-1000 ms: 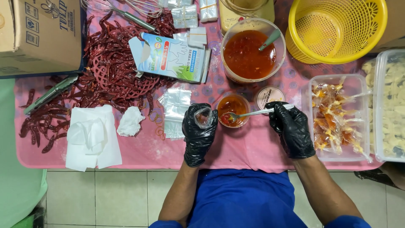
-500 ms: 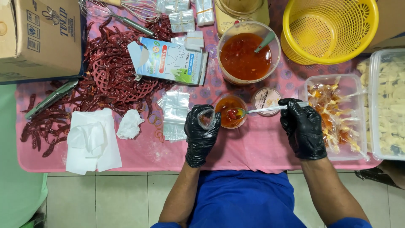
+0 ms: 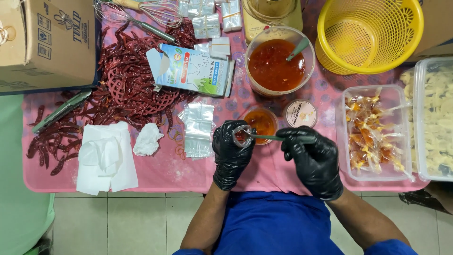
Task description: Portioning red sauce into small plastic bags using a spoon and tying them closed for individual servings.
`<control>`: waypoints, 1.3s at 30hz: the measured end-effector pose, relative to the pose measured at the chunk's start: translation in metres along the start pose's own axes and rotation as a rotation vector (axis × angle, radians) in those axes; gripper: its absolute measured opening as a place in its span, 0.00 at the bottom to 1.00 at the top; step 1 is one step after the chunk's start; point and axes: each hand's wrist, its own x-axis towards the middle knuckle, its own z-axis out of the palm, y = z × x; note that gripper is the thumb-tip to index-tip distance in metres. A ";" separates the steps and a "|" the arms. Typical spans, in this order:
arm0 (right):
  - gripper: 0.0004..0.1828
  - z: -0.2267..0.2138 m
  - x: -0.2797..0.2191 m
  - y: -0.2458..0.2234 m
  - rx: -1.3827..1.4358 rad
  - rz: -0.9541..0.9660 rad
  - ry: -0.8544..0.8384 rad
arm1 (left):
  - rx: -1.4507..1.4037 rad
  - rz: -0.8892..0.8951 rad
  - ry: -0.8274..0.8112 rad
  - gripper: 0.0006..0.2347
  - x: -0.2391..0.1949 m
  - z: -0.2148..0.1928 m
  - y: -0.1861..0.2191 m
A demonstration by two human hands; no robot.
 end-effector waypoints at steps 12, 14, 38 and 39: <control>0.03 -0.001 -0.006 -0.014 -0.312 -0.560 -0.252 | -0.051 -0.053 -0.014 0.06 0.001 -0.002 -0.009; 0.03 -0.016 -0.007 -0.006 -0.242 -0.417 -0.199 | -0.048 -0.047 -0.006 0.05 0.004 -0.003 -0.006; 0.26 -0.022 0.019 -0.011 -0.715 -0.413 -0.266 | -1.077 -0.672 -0.644 0.25 0.004 -0.011 -0.006; 0.26 -0.015 0.021 -0.014 -0.664 -0.430 -0.392 | -1.288 -0.663 -0.732 0.34 -0.001 -0.005 -0.014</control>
